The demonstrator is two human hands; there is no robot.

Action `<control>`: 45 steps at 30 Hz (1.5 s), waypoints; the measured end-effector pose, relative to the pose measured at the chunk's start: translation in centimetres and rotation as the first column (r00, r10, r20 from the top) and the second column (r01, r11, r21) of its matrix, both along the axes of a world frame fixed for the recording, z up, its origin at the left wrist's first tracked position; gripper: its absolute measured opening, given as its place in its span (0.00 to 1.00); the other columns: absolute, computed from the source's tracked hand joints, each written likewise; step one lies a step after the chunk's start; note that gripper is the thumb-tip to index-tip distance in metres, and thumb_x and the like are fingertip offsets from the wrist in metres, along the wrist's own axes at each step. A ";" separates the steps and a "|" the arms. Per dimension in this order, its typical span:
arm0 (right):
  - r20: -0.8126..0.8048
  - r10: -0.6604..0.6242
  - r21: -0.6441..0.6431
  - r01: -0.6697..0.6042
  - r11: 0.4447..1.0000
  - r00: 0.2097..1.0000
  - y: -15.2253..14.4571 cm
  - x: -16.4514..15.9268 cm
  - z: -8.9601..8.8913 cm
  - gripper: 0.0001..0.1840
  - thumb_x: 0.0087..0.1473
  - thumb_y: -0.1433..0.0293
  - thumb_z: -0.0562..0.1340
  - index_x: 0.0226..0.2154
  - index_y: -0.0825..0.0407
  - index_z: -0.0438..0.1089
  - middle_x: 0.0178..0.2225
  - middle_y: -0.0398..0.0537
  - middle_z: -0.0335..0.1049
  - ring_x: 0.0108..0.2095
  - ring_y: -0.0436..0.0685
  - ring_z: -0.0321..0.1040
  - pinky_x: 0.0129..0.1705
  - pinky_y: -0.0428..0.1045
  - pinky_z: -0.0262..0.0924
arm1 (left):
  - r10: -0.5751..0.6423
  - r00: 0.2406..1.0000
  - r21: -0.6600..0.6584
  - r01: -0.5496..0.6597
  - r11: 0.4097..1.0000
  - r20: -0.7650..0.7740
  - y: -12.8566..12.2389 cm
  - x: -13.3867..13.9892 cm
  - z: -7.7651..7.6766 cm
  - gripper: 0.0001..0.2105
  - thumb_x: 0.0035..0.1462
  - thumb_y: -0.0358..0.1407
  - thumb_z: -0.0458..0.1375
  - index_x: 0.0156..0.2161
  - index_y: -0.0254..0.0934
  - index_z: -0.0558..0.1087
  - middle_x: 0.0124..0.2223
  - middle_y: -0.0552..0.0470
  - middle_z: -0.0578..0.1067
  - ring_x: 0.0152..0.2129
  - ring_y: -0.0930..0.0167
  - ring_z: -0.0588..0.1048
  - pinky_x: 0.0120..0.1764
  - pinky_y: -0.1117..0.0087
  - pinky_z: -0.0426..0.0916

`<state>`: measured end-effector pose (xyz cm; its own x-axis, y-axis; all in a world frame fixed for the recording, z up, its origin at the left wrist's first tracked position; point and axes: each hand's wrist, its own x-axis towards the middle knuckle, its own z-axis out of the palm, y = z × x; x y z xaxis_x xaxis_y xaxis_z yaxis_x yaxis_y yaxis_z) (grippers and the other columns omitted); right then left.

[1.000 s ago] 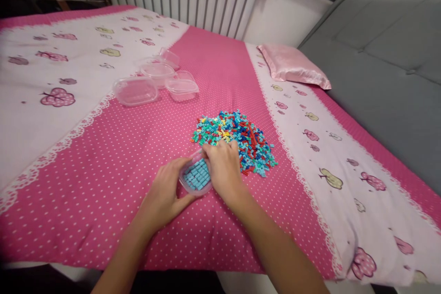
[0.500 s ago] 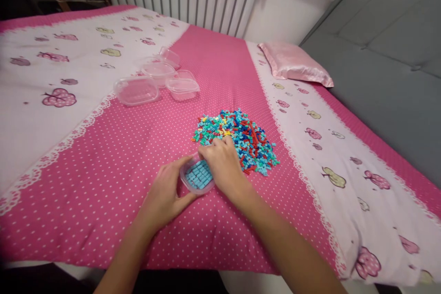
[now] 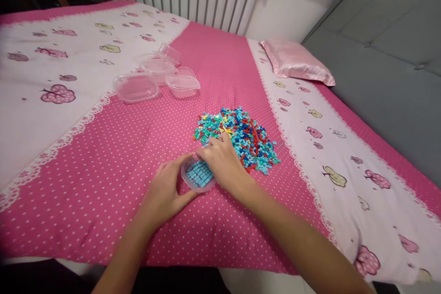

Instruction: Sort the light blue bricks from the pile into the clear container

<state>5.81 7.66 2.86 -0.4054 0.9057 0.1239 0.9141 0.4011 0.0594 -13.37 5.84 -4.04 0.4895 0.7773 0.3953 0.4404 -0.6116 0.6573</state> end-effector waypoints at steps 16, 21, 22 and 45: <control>-0.058 -0.010 -0.006 0.010 1.000 0.998 -0.4 0.1 0.2 0.13 0.65 0.75 0.61 0.31 0.49 0.77 0.28 0.47 0.73 0.37 0.58 0.63 0.44 0.55 0.43 | -0.011 1.000 0.005 0.011 1.000 0.012 0.0 0.1 0.2 0.32 0.60 0.41 0.65 0.64 0.44 0.57 0.59 0.43 0.74 0.53 0.57 0.74 0.55 0.51 0.68; -0.143 -0.026 0.032 0.031 0.999 0.989 -1.0 0.5 0.6 0.15 0.65 0.77 0.59 0.30 0.49 0.76 0.27 0.46 0.73 0.35 0.57 0.64 0.44 0.54 0.45 | -0.016 1.000 0.002 0.016 1.000 0.013 -0.1 -0.1 0.5 0.32 0.60 0.39 0.64 0.64 0.44 0.56 0.59 0.44 0.73 0.53 0.58 0.73 0.55 0.53 0.69; -0.165 -0.032 0.046 0.040 0.998 0.986 -1.1 0.8 0.7 0.14 0.65 0.77 0.59 0.31 0.49 0.76 0.28 0.46 0.74 0.36 0.57 0.65 0.45 0.54 0.46 | -0.014 1.000 0.002 0.014 1.000 0.014 -0.2 -0.2 0.6 0.32 0.59 0.38 0.64 0.65 0.45 0.55 0.59 0.44 0.72 0.53 0.58 0.73 0.55 0.53 0.69; -0.236 -0.156 -0.020 0.156 0.988 0.959 9.4 2.6 -3.1 0.11 0.63 0.65 0.65 0.46 0.52 0.76 0.51 0.50 0.74 0.55 0.63 0.67 0.59 0.65 0.59 | 0.095 0.995 0.018 -0.094 0.995 -0.016 -0.8 -1.0 0.5 0.32 0.55 0.33 0.57 0.65 0.44 0.53 0.56 0.41 0.68 0.52 0.54 0.67 0.54 0.43 0.66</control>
